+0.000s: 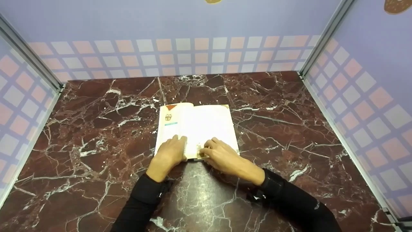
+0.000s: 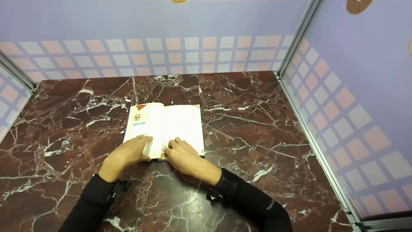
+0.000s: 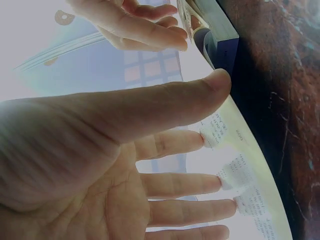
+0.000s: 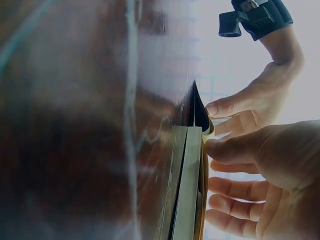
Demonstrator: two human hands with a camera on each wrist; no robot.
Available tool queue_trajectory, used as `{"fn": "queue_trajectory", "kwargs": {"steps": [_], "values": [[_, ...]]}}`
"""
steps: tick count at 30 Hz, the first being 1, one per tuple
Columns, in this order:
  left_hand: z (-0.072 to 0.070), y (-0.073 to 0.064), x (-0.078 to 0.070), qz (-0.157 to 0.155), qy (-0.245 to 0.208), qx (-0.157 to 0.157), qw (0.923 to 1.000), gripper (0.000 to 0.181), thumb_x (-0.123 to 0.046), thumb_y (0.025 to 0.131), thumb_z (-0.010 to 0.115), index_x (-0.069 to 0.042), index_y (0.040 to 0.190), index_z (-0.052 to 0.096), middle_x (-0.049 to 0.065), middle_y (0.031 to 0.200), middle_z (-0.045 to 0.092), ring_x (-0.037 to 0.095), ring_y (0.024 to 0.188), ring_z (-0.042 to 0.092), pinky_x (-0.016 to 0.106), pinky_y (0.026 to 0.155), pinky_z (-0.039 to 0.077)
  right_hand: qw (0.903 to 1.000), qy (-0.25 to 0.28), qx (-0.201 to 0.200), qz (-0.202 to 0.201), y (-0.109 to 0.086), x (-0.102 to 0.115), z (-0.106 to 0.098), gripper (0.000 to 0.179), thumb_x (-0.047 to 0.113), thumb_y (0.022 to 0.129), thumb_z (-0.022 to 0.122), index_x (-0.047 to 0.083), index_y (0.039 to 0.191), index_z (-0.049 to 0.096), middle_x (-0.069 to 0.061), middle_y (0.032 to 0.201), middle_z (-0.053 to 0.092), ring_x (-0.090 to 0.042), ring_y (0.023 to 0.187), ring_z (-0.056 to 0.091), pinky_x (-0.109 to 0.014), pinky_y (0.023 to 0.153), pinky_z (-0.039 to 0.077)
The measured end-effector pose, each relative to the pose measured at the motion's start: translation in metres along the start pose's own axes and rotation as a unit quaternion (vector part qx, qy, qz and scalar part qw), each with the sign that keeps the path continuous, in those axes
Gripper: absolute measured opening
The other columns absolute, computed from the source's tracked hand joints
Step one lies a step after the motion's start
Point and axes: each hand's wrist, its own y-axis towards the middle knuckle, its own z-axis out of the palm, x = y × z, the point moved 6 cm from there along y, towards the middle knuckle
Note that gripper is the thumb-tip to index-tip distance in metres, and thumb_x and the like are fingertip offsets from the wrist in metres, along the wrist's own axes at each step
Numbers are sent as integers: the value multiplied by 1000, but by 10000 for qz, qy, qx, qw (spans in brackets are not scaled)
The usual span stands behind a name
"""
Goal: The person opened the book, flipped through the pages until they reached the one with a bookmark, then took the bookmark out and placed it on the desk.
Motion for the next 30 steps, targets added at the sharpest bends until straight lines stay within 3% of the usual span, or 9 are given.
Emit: {"fn": "queue_trajectory", "kwargs": {"steps": [10,30], "values": [[-1,-1,-1,46,-3,-24,10000,49,-5,77,87,3,115,57,25,103,61,45,97,64,56,87,55,9985,-273,254,392,-2,-5,0,17,17,88,81,13,104,78,-8,102,68,-24,91,58,-37,76,54],[0,0,0,23,-103,50,9999,51,-5,78,88,3,116,55,25,104,59,45,98,64,55,89,55,9943,-298,351,960,-16,-21,-13,20,-4,73,80,6,90,73,-8,86,62,-27,78,58,-38,65,55]]}}
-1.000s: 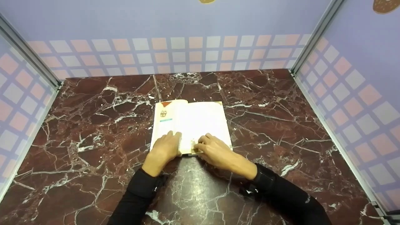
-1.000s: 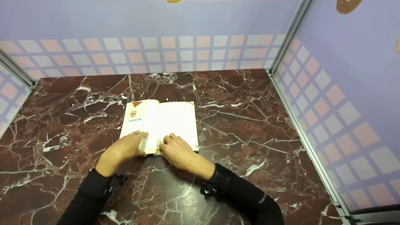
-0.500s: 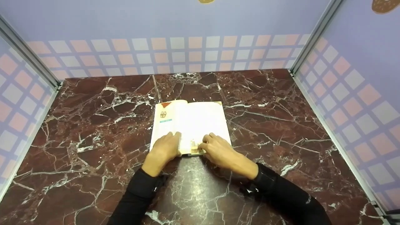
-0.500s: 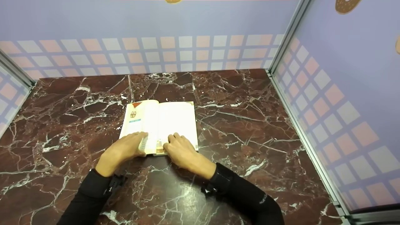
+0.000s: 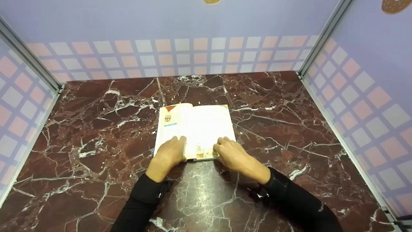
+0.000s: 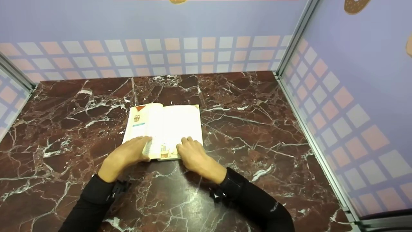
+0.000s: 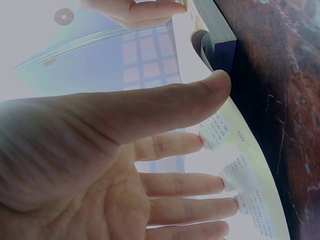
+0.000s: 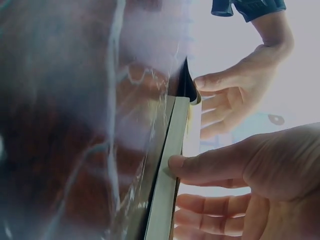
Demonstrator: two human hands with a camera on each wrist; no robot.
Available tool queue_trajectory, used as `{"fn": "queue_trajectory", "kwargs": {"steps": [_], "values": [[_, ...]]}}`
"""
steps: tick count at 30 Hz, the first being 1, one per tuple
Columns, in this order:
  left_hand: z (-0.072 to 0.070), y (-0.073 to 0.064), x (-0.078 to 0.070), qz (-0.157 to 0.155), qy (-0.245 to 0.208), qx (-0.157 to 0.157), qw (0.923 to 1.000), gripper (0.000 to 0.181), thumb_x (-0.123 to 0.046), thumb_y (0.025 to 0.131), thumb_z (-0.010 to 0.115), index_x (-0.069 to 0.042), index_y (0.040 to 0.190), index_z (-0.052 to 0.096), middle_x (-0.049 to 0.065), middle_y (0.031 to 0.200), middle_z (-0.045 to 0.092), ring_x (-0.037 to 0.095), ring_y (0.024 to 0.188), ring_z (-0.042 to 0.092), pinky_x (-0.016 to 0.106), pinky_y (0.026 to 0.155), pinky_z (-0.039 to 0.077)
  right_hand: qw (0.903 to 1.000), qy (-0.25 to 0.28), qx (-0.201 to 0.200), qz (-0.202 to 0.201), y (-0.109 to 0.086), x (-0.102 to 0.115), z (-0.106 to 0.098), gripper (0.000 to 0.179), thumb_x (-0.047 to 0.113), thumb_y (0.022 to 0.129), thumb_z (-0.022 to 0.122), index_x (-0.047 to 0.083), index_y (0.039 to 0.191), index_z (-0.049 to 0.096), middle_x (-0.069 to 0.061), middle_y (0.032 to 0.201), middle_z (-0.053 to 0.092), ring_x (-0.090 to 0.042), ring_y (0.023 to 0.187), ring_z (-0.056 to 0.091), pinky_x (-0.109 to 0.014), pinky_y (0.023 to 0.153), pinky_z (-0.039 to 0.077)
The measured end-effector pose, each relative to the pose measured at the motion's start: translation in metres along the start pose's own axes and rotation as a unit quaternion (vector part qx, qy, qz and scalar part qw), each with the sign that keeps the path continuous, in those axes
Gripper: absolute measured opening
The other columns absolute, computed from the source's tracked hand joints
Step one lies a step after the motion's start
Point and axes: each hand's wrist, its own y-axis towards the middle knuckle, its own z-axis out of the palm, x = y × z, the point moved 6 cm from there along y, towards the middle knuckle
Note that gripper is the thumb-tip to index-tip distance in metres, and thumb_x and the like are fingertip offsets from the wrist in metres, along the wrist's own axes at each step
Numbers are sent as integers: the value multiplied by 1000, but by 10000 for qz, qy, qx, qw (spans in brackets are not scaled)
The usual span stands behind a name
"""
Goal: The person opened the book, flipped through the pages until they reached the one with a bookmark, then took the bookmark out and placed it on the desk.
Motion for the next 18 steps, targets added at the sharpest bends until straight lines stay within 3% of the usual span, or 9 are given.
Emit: {"fn": "queue_trajectory", "kwargs": {"steps": [9,18], "values": [[0,0,1,-24,-31,-8,10000,51,-5,78,87,3,116,56,25,104,59,45,99,64,55,89,54,9976,-60,370,578,-4,-14,-8,19,-6,73,76,3,87,68,-12,84,60,-33,77,60,-47,62,56],[-1,0,0,-44,-22,22,10000,50,-4,78,87,4,117,56,25,105,60,44,100,64,54,90,54,9948,-347,559,776,-7,-24,-11,15,-12,78,65,1,85,64,-17,83,60,-39,77,62,-54,62,55]]}}
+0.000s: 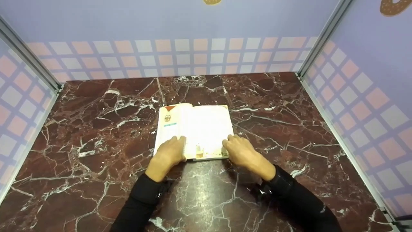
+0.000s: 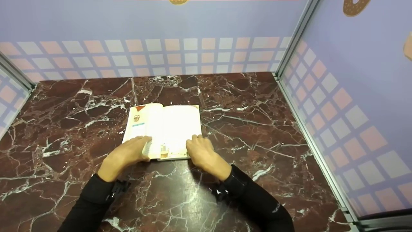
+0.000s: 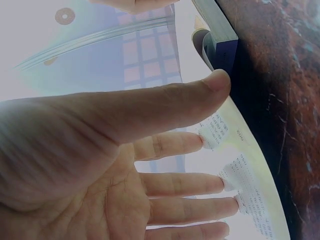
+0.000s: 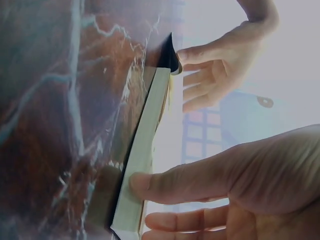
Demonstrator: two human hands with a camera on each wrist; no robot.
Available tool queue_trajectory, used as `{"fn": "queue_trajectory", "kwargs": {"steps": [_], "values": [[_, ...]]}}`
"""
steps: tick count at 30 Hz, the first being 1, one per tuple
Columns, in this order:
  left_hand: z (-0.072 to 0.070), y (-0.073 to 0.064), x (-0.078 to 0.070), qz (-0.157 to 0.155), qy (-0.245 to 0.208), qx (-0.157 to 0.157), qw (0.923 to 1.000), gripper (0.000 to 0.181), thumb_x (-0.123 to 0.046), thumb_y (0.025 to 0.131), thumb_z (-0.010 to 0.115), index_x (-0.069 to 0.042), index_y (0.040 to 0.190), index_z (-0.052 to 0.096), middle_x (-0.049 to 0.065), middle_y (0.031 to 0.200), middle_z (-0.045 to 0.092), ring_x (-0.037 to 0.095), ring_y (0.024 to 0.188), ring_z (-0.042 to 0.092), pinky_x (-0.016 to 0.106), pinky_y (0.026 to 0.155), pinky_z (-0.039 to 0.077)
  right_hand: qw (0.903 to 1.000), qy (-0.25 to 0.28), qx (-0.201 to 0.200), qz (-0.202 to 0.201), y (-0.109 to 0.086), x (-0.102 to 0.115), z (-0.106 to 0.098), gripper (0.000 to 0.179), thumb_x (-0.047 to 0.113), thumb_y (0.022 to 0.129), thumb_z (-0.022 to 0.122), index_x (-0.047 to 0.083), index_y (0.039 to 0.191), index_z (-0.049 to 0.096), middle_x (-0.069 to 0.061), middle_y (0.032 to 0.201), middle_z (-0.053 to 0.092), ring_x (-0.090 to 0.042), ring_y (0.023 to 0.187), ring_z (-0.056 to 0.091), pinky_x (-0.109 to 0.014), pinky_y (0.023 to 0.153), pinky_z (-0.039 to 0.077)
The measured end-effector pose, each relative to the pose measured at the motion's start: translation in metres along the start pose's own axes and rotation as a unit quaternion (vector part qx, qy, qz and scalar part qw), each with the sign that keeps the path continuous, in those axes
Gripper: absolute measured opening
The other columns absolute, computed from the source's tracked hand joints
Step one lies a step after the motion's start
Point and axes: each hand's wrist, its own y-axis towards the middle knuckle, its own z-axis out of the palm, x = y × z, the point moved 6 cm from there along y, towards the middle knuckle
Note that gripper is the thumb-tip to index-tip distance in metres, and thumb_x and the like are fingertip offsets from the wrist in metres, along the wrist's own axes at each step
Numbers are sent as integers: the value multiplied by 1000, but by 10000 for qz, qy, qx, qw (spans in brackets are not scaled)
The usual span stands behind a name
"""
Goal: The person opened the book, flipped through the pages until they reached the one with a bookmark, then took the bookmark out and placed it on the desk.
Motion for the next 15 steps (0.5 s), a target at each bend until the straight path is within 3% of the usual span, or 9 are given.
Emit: {"fn": "queue_trajectory", "kwargs": {"steps": [10,15], "values": [[0,-1,-1,50,24,-48,10000,52,-4,78,87,5,119,56,26,105,60,45,99,64,55,87,55,9998,-76,96,-134,-5,-2,-5,18,-15,74,64,1,82,61,-18,81,58,-40,73,61,-53,60,55],[1,0,1,3,6,-18,10000,55,-5,78,87,4,121,56,26,107,60,46,100,64,56,88,55,9993,-235,257,-112,-4,-4,-9,21,-16,72,63,4,70,58,-16,77,62,-38,69,64,-52,58,56]]}}
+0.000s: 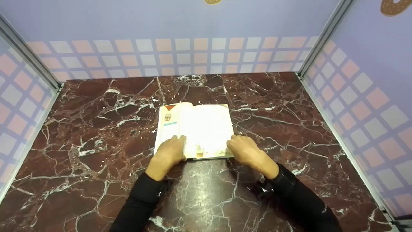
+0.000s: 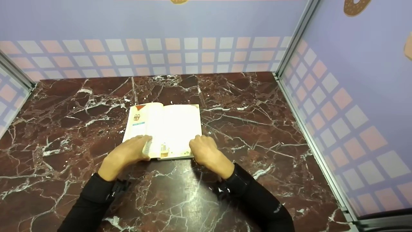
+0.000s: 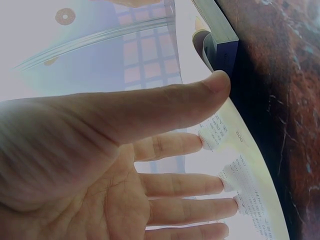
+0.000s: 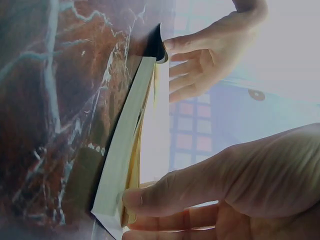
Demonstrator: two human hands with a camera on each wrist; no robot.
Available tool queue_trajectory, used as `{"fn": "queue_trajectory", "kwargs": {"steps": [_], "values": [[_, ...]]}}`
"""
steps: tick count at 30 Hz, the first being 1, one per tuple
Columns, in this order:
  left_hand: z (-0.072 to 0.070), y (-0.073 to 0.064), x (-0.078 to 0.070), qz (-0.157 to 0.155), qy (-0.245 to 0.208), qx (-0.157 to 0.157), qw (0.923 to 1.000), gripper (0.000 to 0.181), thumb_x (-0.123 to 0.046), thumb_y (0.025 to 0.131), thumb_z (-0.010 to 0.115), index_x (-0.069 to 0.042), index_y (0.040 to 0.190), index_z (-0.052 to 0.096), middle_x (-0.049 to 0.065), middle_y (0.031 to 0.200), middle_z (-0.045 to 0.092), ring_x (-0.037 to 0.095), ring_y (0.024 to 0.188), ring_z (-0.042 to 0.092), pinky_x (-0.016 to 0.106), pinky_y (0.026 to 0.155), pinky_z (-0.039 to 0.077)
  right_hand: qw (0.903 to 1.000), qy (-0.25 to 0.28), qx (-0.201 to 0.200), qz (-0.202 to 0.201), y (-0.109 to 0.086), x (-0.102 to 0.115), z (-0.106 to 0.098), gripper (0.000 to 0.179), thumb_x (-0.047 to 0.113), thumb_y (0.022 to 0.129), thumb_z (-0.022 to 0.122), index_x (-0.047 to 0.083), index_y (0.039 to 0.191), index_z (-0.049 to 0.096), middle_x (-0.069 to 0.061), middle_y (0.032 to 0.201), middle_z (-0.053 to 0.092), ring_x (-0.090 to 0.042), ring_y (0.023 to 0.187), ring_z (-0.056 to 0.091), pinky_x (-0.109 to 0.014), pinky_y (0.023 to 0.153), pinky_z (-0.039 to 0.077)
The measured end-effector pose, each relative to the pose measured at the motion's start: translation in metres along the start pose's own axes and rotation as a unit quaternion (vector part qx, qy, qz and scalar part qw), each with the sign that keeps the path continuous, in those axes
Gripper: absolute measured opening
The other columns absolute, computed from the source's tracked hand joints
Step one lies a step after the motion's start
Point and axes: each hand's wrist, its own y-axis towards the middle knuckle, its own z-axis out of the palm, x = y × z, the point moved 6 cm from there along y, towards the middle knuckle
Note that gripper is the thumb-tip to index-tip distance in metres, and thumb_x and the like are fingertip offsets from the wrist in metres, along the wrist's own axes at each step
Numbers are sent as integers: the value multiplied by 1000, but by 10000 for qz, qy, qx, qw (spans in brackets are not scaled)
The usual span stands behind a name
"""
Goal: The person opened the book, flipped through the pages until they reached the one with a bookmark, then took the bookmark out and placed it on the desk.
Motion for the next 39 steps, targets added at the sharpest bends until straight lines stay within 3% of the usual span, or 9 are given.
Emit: {"fn": "queue_trajectory", "kwargs": {"steps": [5,11,22,31,39], "values": [[-2,-1,-1,11,-5,12,10000,55,-6,77,87,4,121,56,26,107,60,46,101,64,56,89,55,9997,-173,139,109,2,-5,-3,32,-15,72,58,11,58,46,-16,71,65,-38,65,66,-53,55,57],[1,2,1,-8,-31,47,10000,54,-6,78,87,3,121,56,27,108,60,45,101,63,56,89,54,9999,-104,105,70,2,-7,-7,42,-15,72,56,17,55,35,-12,60,58,-37,58,63,-53,52,55],[0,2,1,8,-54,45,10000,51,-6,77,88,4,116,57,25,105,61,45,100,64,56,87,55,9997,-172,114,96,4,-11,-8,44,-15,69,56,20,54,34,-5,58,56,-28,54,58,-48,50,54],[-1,2,1,11,-78,14,10000,52,-6,76,88,3,117,58,25,105,61,45,100,64,56,87,55,9997,-209,-112,81,5,-13,-11,45,-15,64,53,22,54,29,2,54,42,-19,50,42,-45,45,50],[-1,2,1,-17,-51,-3,10000,52,-6,76,88,3,117,57,25,104,61,44,99,64,56,88,54,9985,-240,-487,-16,4,-14,-15,45,-12,63,54,24,53,28,4,53,36,-17,49,37,-45,42,47]]}}
